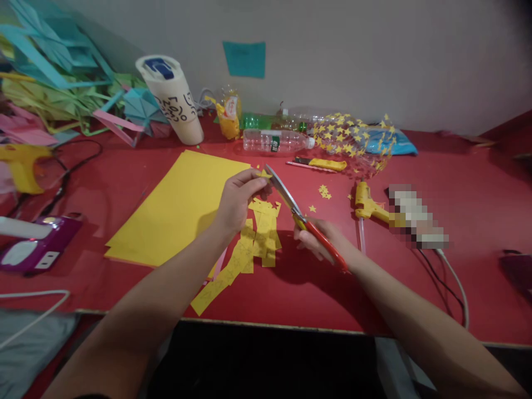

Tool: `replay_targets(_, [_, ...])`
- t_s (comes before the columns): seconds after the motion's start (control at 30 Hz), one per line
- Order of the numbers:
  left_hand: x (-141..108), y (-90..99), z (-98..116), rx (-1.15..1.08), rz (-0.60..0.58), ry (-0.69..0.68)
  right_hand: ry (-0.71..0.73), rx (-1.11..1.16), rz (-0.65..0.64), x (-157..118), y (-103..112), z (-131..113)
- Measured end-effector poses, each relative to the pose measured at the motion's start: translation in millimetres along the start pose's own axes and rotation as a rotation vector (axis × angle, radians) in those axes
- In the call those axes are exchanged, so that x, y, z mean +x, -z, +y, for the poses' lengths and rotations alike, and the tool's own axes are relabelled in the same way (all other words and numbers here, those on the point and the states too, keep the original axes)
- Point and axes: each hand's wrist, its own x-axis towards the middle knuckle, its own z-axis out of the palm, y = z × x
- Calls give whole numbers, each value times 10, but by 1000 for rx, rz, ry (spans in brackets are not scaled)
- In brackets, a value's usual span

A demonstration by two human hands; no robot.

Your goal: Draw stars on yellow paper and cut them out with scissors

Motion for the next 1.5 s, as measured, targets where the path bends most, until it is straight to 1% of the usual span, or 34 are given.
replay_targets(0.1, [9,22,-8,16,12,-24,-7,-13,-5,0,3,-4])
replay_targets(0.2, [8,36,-14,22,1,-46,-15,-14,2,1,-1,-4])
replay_targets(0.33, [-1,33,-13,60,-8,-42,-34,4,-5,4,-5,5])
replay_targets(0.53, [2,23,3,92,-1,-30,0,83,-4,11,-28,7])
replay_targets(0.73, [-2,18,15,79,1,-26,-69,118,-17,-3,-41,-1])
replay_targets(0.8, [0,18,14,74,-1,-26,-70,114,-14,-2,-40,3])
replay_targets(1.07, [37,55,14,69,-32,-21,-62,124,-44,12,-12,9])
replay_targets(1.33, [83,136,31,101,-98,-17,-48,109,-85,-3,32,-8])
replay_targets(1.5, [89,152,29,91,-111,-20,-56,107,-83,-4,27,-48])
